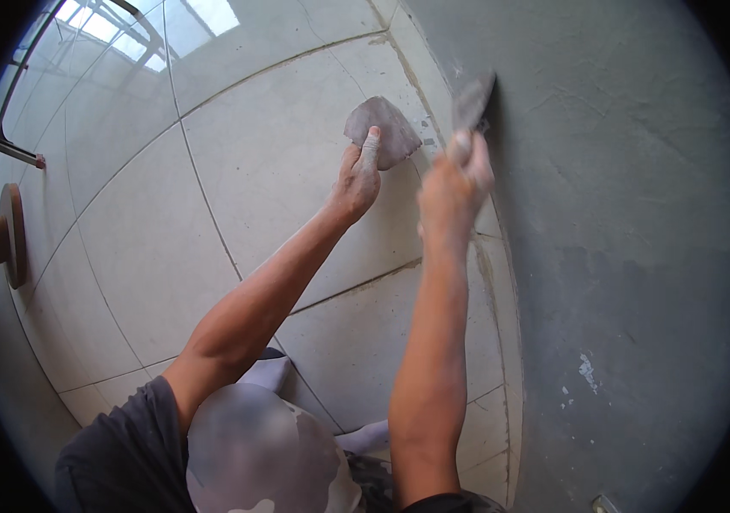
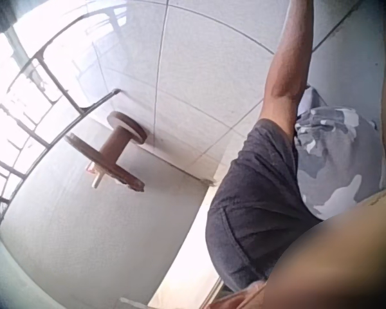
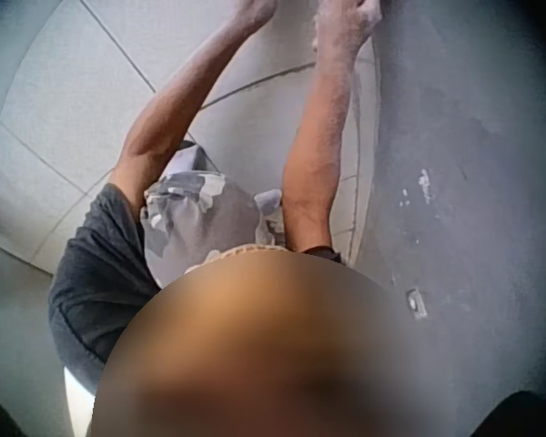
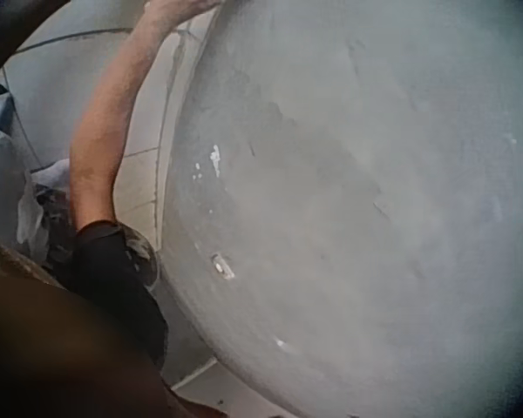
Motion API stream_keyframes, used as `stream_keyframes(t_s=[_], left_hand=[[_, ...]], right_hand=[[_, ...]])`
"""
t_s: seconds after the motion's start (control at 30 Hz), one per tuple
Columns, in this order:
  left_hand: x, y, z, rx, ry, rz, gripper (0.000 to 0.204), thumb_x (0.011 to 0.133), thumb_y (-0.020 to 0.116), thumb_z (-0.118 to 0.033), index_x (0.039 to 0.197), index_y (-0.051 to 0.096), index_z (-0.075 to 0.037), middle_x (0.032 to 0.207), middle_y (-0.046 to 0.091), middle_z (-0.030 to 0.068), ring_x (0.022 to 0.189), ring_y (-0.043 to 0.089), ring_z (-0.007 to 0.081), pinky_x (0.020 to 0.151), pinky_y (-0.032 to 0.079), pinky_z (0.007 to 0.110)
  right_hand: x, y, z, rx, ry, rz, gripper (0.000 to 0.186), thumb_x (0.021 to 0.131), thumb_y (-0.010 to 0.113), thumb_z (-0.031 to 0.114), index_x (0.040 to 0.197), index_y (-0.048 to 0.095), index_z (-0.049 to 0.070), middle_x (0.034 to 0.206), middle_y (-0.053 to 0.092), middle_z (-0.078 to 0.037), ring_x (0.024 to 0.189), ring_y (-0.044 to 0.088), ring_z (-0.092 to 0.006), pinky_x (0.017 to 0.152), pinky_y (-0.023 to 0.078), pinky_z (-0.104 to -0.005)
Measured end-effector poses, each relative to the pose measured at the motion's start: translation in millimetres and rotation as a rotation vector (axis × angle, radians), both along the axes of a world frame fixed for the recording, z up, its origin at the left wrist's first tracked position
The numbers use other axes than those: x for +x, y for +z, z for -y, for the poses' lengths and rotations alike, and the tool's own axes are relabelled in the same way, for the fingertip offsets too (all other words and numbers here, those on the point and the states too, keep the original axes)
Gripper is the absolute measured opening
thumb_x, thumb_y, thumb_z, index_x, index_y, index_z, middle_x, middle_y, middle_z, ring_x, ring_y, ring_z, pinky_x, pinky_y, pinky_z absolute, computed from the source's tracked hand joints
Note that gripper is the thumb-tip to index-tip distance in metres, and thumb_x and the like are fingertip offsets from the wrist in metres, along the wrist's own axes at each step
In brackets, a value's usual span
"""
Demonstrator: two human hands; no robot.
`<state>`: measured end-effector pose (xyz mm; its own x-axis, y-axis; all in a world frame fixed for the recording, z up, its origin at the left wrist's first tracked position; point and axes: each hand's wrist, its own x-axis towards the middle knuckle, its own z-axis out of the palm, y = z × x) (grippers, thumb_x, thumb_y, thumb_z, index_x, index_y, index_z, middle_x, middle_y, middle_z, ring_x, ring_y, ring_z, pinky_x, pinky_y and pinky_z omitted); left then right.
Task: Sanding and scraping a concrete wall using a putty knife and sandpaper.
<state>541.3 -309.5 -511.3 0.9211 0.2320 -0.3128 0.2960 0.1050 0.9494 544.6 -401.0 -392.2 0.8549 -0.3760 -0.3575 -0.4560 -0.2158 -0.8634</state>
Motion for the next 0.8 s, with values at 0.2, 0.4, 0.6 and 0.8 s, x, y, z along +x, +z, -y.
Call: stream_keyframes(t_s=[0.2,0.4,0.6,0.8], left_hand=[[0,27,7,-0.043,0.037,0.082,0.063,0.106,0.036,-0.044,0.086,0.056,0.012,0.077,0.056,0.0235,0.081,0.052,0.0239,0.078,0.044,0.041],[12,4,15,0.0,0.041,0.142,0.06,0.106,0.037,-0.042,0.087,0.056,0.011,0.077,0.058,0.0214,0.079,0.053,0.0245,0.077,0.044,0.042],[73,26,31,-0.026,-0.056,0.368,0.055,0.105,0.04,-0.044,0.096,0.057,0.007,0.09,0.06,0.0208,0.082,0.054,0.0273,0.078,0.043,0.04],[73,-14,80,0.548,0.149,0.577,0.042,0.102,0.042,-0.014,0.137,0.044,0.008,0.131,0.052,0.0347,0.115,0.057,0.0451,0.098,0.043,0.049]], right_hand=[[31,-1,2,0.009,0.009,0.045,0.046,0.104,0.042,0.037,0.135,0.049,0.003,0.085,0.057,-0.009,0.06,0.052,-0.0149,0.048,0.044,-0.0308],[-1,-16,28,-0.126,0.098,0.079,0.04,0.105,0.041,0.031,0.129,0.052,0.002,0.088,0.057,-0.008,0.062,0.053,-0.016,0.052,0.046,-0.0313],[-106,0,91,0.09,-0.036,0.072,0.025,0.106,0.042,0.033,0.1,0.049,0.01,0.076,0.045,0.004,0.05,0.033,-0.0023,0.04,0.025,-0.0196],[-114,21,63,0.196,-0.025,0.113,0.022,0.107,0.038,0.03,0.101,0.046,0.01,0.078,0.046,0.003,0.051,0.033,-0.0018,0.041,0.025,-0.0192]])
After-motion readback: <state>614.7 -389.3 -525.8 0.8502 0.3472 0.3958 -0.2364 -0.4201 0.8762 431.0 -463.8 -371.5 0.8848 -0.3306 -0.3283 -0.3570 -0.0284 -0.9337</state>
